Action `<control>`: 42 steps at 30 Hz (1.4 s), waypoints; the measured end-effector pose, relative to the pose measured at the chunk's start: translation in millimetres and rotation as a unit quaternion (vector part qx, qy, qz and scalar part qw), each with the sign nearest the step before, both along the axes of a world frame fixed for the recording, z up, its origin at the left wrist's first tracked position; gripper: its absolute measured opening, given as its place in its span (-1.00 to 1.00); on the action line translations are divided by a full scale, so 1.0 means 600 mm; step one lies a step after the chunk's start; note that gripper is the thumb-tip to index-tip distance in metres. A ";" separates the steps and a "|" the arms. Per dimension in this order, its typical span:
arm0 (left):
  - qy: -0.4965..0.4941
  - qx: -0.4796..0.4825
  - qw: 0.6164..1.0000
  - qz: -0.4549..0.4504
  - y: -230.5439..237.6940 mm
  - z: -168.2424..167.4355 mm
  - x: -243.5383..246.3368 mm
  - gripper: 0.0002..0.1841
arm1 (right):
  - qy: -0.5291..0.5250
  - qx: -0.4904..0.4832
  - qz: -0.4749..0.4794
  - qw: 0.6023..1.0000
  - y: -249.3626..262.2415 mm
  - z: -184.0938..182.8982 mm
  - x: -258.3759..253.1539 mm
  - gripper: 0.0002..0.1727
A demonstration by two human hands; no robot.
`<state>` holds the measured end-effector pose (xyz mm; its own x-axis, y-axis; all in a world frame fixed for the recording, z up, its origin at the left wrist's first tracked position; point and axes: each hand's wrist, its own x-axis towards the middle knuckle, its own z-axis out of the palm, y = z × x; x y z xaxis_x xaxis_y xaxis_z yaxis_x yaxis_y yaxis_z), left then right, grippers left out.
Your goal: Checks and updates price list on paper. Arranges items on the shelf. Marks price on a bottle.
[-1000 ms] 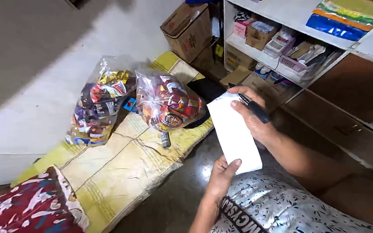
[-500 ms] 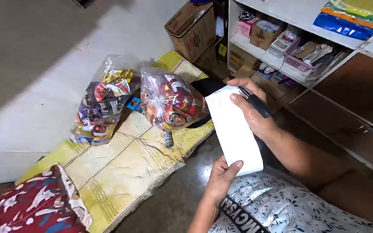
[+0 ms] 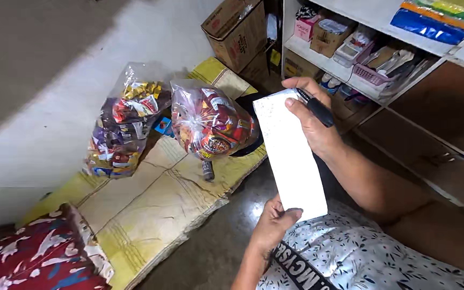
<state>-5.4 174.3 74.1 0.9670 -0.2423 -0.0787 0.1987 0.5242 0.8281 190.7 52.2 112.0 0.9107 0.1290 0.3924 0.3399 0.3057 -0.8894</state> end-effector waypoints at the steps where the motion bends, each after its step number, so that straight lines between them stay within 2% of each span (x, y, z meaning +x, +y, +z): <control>1: 0.000 -0.002 1.000 0.000 0.000 0.000 0.000 -0.66 | 0.001 0.001 0.001 1.000 0.000 0.001 0.001 -0.66; 7: 0.025 0.015 1.000 0.011 -0.003 0.003 -0.002 -0.65 | 0.005 -0.015 0.001 1.000 0.001 0.005 -0.004 -0.66; 11: 0.028 0.087 0.994 0.052 -0.009 0.006 0.011 -0.64 | 0.015 -0.060 0.012 0.998 -0.008 0.018 -0.026 -0.59; 13: 0.032 0.130 0.988 0.081 -0.013 0.006 0.016 -0.64 | 0.030 -0.058 0.013 0.998 -0.008 0.016 -0.030 -0.60; 16: 0.029 0.144 0.984 0.098 -0.013 0.001 0.020 -0.66 | 0.039 -0.044 0.013 0.998 -0.007 0.013 -0.036 -0.62; 21: 0.017 0.137 0.985 0.099 -0.016 -0.001 0.018 -0.67 | 0.048 -0.056 0.016 0.997 -0.011 0.009 -0.054 -0.63; 29: -0.013 0.072 0.991 0.110 -0.014 -0.002 0.016 -0.74 | 0.022 -0.063 0.017 0.998 -0.013 -0.001 -0.076 -0.64; 37: -0.017 0.054 0.986 0.155 -0.014 0.002 0.015 -0.70 | 0.026 -0.052 0.039 0.998 -0.013 -0.020 -0.101 -0.66; 42: -0.011 0.027 0.985 0.172 -0.014 0.003 0.013 -0.65 | -0.004 -0.081 0.040 0.996 -0.016 -0.023 -0.116 -0.69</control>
<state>2.6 165.7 76.1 0.9927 0.1037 -0.0612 -0.0006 0.5120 0.8590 121.0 42.5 98.3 0.8919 0.2623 0.3683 0.3281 0.1852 -0.9263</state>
